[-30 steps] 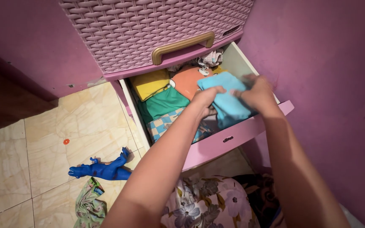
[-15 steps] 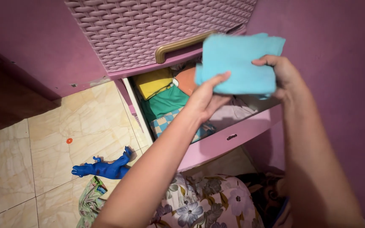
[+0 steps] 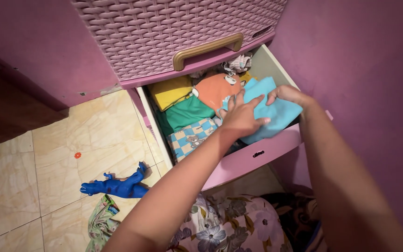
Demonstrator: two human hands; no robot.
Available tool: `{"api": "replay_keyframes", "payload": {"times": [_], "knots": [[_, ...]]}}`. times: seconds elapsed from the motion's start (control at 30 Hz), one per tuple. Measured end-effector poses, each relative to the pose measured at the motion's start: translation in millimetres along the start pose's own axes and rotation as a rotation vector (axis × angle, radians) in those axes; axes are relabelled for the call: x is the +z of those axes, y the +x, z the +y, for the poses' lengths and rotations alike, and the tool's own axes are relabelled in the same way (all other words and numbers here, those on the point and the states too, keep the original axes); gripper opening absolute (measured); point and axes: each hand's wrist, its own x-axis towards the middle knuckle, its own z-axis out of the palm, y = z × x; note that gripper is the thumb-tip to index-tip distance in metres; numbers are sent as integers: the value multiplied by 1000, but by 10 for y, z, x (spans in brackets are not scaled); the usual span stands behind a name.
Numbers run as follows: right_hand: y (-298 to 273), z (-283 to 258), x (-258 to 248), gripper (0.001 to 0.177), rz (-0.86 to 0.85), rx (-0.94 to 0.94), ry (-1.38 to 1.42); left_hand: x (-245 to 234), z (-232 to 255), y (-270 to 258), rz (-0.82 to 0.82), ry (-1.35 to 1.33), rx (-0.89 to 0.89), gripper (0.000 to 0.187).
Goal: The recorder organizes and sorts children's clothing into a pink plastic drawer chest.
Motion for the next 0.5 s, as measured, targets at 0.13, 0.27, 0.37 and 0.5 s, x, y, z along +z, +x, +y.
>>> {"api": "replay_keyframes", "payload": {"times": [0.13, 0.27, 0.37, 0.5], "knots": [[-299, -250, 116, 76, 213, -465, -436, -27, 27, 28, -165, 118, -44, 96], [-849, -690, 366, 79, 319, -388, -858, 153, 14, 180, -179, 128, -5, 108], [-347, -199, 361, 75, 39, -72, -1040, 284, -131, 283, -226, 189, -17, 107], [-123, -123, 333, 55, -257, -10, -1140, 380, -545, 594, -331, 116, 51, 118]]}}
